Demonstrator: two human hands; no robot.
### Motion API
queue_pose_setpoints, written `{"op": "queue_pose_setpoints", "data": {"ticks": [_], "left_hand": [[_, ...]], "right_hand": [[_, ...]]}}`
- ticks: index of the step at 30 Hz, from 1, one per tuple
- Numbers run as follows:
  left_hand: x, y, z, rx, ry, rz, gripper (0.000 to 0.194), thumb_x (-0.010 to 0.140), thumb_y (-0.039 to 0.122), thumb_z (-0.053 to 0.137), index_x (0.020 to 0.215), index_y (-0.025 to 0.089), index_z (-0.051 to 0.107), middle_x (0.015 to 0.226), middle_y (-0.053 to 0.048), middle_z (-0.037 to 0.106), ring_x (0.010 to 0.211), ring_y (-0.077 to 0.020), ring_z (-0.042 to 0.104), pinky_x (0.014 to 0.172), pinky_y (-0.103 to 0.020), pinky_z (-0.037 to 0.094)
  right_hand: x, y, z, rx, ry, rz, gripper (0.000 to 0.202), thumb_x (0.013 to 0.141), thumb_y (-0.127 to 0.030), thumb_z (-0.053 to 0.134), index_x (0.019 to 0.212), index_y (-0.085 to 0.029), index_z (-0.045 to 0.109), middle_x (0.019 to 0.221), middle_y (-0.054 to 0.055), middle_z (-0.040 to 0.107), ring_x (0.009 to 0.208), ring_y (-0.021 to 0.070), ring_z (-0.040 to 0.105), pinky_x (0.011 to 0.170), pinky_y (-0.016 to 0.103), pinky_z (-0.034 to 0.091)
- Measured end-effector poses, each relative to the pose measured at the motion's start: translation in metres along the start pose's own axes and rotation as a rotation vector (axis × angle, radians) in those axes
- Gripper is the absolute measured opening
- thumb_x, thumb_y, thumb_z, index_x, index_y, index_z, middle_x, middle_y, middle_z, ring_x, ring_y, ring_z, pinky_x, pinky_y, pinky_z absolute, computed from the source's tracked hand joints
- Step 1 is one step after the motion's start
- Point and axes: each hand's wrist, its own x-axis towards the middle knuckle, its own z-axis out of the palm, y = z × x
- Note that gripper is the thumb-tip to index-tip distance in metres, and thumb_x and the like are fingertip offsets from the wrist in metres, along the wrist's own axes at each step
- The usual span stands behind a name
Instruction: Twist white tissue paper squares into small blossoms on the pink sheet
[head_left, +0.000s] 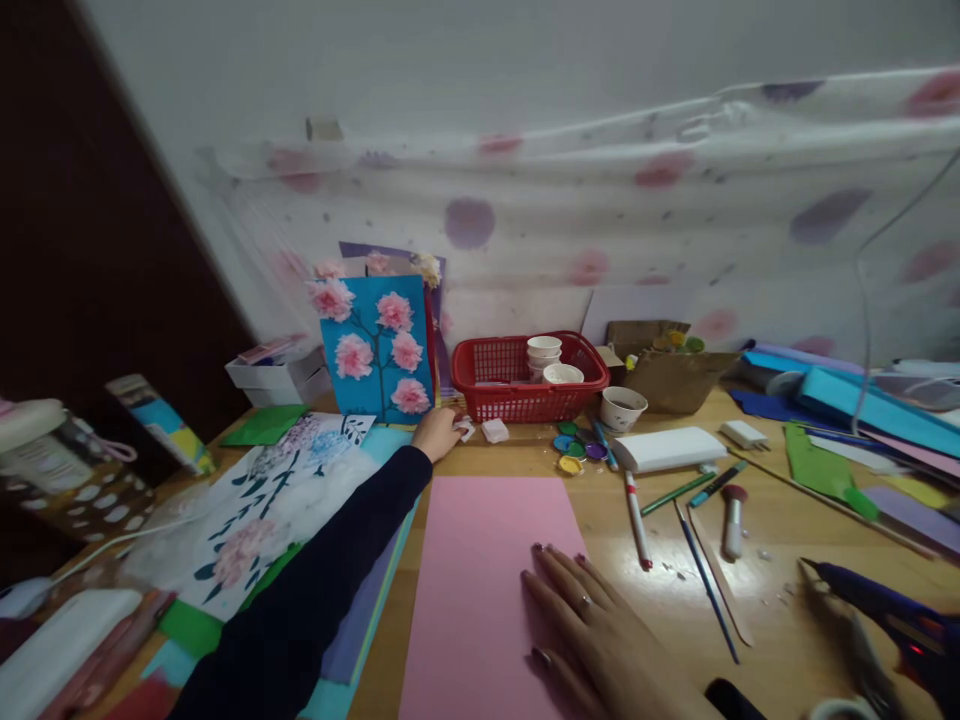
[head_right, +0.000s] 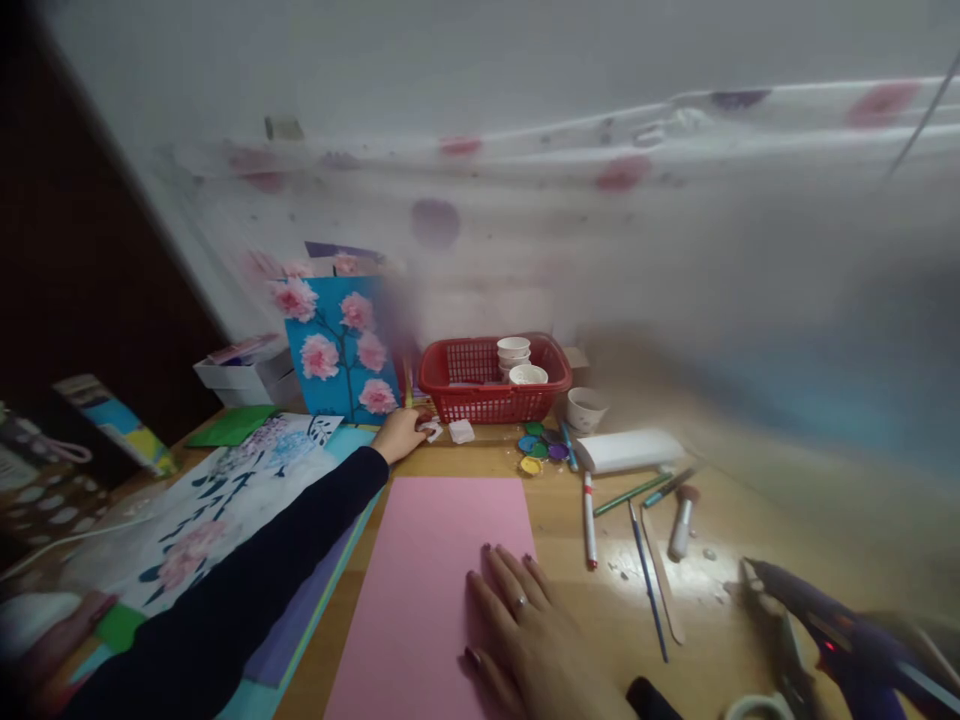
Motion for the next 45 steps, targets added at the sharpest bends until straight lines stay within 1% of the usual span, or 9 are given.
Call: {"op": "queue_pose_setpoints", "data": {"ticks": [12,21,24,27,30,33,36,40,45], "left_hand": [[-0.001,-0.007,-0.005,-0.116,-0.037,0.021,0.029,0.088,0.03,0.054,0.113,0.014,0.056,0.111,-0.008,0.06,0.095,-0.0196,0.061,0.08,-0.04,0.052],[-0.029,0.008,-0.031,-0.174,0.248,0.07,0.028,0.08,0.006,0.054,0.106,0.013,0.061,0.099,-0.01,0.07,0.094,-0.0203,0.065,0.087,-0.033,0.049],[-0.066,0.032,-0.038,-0.254,0.321,0.143,0.031,0.081,0.008,0.051,0.11,0.016,0.059,0.108,-0.007,0.069,0.094,-0.0159,0.066,0.084,-0.026,0.051],[-0.112,0.063,-0.031,-0.327,0.376,0.327,0.016,0.082,0.017,0.056,0.095,0.02,0.065,0.095,-0.004,0.073,0.09,-0.0164,0.067,0.083,-0.028,0.051],[-0.146,0.086,-0.012,-0.389,0.312,0.655,0.018,0.083,0.012,0.052,0.091,0.021,0.064,0.093,-0.003,0.074,0.092,-0.016,0.067,0.094,-0.034,0.046],[-0.161,0.094,0.004,-0.398,0.23,0.791,0.022,0.077,0.009,0.053,0.091,0.021,0.064,0.1,-0.004,0.073,0.103,-0.0193,0.063,0.105,-0.044,0.034],[-0.164,0.095,0.009,-0.448,0.178,0.701,0.025,0.068,0.01,0.058,0.09,0.021,0.065,0.108,-0.006,0.069,0.11,-0.0238,0.058,0.108,-0.049,0.026],[-0.164,0.099,0.007,-0.53,0.19,0.474,0.01,0.075,0.019,0.063,0.084,0.022,0.066,0.101,-0.008,0.068,0.102,-0.0229,0.058,0.099,-0.045,0.037],[-0.163,0.106,0.01,-0.54,0.142,0.367,0.015,0.068,0.017,0.073,0.081,0.022,0.066,0.106,-0.008,0.063,0.106,-0.0255,0.054,0.094,-0.045,0.042]], "right_hand": [[0.001,-0.004,-0.005,0.06,-0.039,0.054,0.053,0.091,-0.044,0.044,0.137,-0.017,0.044,0.144,0.015,0.039,0.133,0.031,0.035,0.108,0.051,0.031],[0.0,0.003,-0.007,0.239,0.004,0.098,0.048,0.09,-0.043,0.046,0.133,-0.022,0.049,0.143,0.014,0.042,0.133,0.0314,0.036,0.109,0.057,0.023],[0.006,0.002,-0.007,0.652,0.151,0.296,0.045,0.09,-0.047,0.045,0.125,-0.022,0.053,0.138,0.015,0.049,0.129,0.0291,0.041,0.109,0.055,0.024],[0.02,-0.006,-0.012,1.416,0.29,0.484,0.051,0.09,-0.057,0.032,0.117,-0.019,0.053,0.125,0.017,0.058,0.116,0.0262,0.056,0.101,0.05,0.037],[0.036,-0.017,-0.017,2.023,0.171,0.523,0.05,0.089,-0.059,0.033,0.1,-0.016,0.056,0.102,0.014,0.067,0.098,0.0226,0.064,0.093,0.043,0.043],[0.044,-0.023,-0.018,2.209,0.157,0.52,0.041,0.089,-0.053,0.038,0.094,-0.016,0.056,0.085,0.008,0.067,0.081,0.019,0.064,0.082,0.037,0.048],[0.044,-0.024,-0.016,2.216,0.16,0.482,0.041,0.087,-0.053,0.04,0.1,-0.017,0.055,0.091,0.009,0.065,0.086,0.0216,0.061,0.078,0.038,0.048],[0.043,-0.023,-0.016,2.213,0.117,0.452,0.043,0.088,-0.053,0.038,0.104,-0.016,0.053,0.097,0.011,0.063,0.093,0.0233,0.06,0.078,0.038,0.048],[0.043,-0.026,-0.016,2.207,0.038,0.444,0.047,0.085,-0.059,0.039,0.104,-0.018,0.053,0.098,0.011,0.063,0.095,0.0236,0.06,0.078,0.038,0.048]]}}
